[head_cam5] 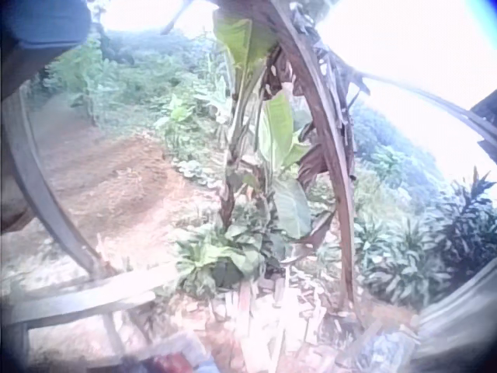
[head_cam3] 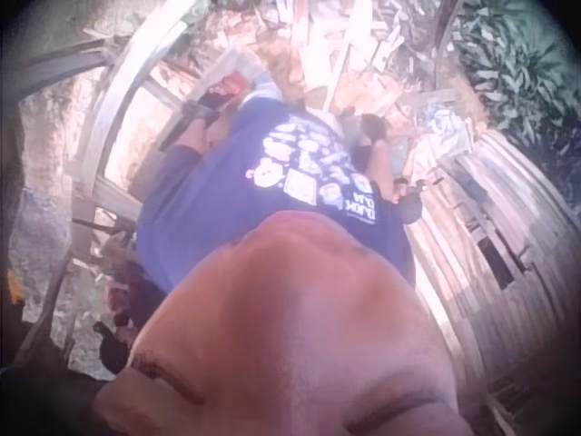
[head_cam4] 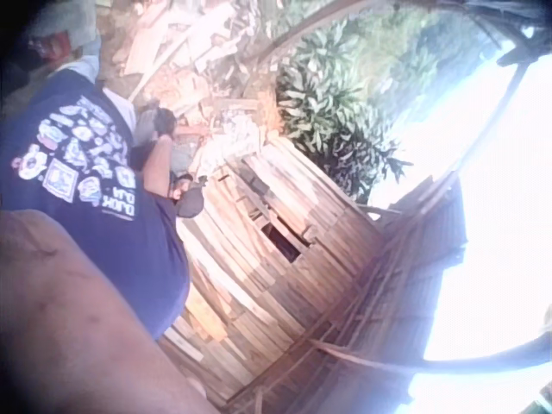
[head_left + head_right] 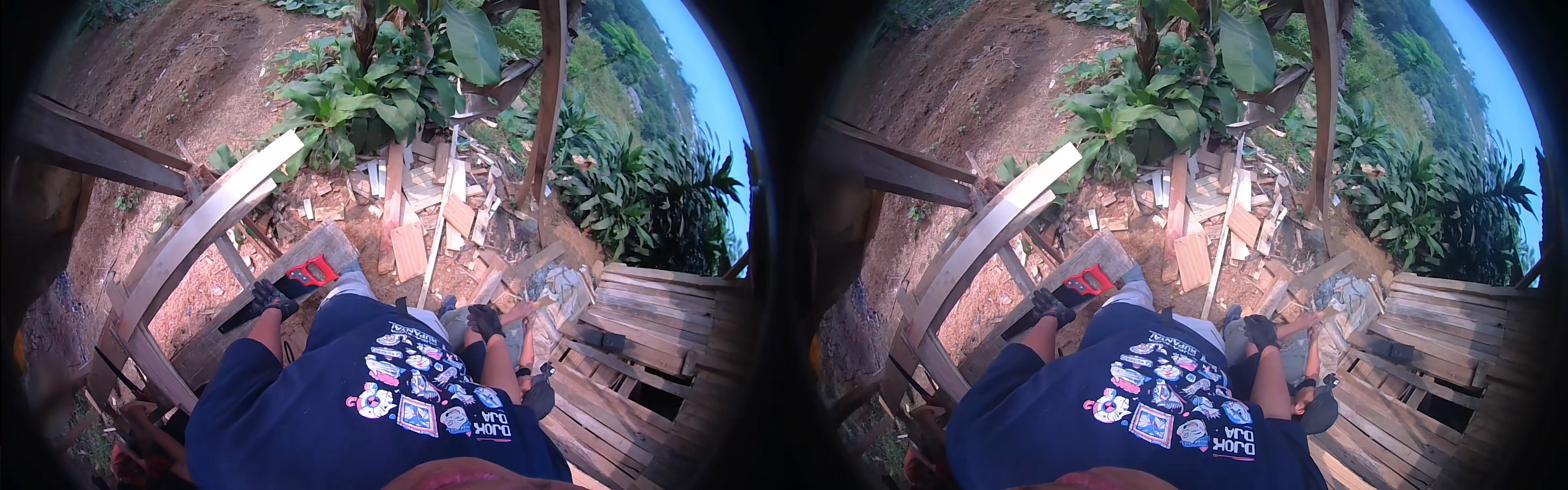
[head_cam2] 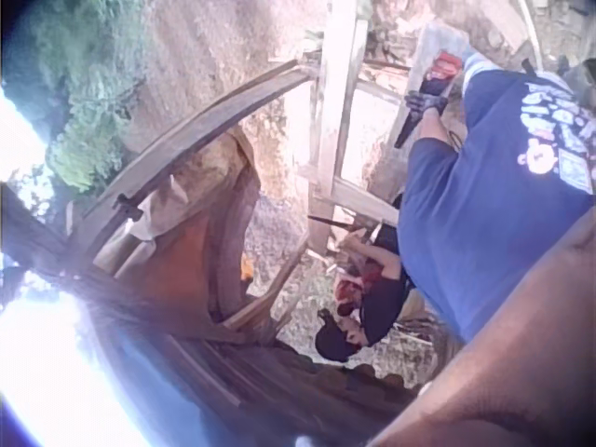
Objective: The person uses a hand saw to cut a long wooden plank resting on a wooden frame. After sawing through the plank, the person lifts the cut piece and places it on a nearby pile of wood.
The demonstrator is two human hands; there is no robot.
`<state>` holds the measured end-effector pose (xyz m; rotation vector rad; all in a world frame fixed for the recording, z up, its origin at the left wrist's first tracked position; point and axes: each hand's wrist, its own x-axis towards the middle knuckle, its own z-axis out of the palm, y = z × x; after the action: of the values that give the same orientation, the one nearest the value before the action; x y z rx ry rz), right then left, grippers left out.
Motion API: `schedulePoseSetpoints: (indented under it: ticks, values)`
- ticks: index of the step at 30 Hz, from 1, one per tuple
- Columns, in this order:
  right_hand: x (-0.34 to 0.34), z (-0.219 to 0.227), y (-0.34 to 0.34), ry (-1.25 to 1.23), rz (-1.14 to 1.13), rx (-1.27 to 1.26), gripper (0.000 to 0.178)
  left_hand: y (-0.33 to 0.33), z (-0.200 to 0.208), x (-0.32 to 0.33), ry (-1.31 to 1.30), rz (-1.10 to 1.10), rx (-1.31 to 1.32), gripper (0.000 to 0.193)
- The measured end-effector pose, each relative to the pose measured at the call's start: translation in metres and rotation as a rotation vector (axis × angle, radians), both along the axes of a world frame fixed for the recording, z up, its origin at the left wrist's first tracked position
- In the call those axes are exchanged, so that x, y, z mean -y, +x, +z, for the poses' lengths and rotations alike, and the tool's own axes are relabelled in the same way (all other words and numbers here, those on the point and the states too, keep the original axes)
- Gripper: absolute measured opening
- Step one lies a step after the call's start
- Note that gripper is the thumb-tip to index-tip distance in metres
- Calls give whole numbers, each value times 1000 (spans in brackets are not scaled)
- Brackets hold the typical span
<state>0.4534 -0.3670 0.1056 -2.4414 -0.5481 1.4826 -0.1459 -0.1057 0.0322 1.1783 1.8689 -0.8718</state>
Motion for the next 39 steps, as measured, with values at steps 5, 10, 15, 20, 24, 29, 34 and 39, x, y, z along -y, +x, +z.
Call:
schedulePoseSetpoints:
  ticks: [5, 10, 15, 20, 24, 29, 34, 39]
  values:
    - [-140, 17, 9, 70, -89, 16, 40, -6, 18, 2, -61, 26, 21, 136]
    - [-268, 24, -19, 136, -14, -165, 34, -14, 12, 4, 2, 29, 47, 146]
    - [-389, 11, -66, 129, 195, -307, 31, -10, -2, 24, 264, 112, 64, 133]
    - [-504, -1, -162, 80, 603, -297, 56, -6, 17, 49, 566, 319, 108, 115]
    - [-563, 17, -274, 347, 1467, 242, 89, -3, 48, 112, 671, 650, -7, 113]
    - [-611, -4, -355, 115, 1796, 472, 108, 35, 77, 238, 515, 1057, -225, 105]
    - [-653, -70, -377, 672, 1732, 560, 104, 127, 127, 331, 82, 1365, -171, 64]
    - [-658, -82, -397, 689, 1876, 579, 122, 253, 118, 421, -172, 1320, -31, 60]
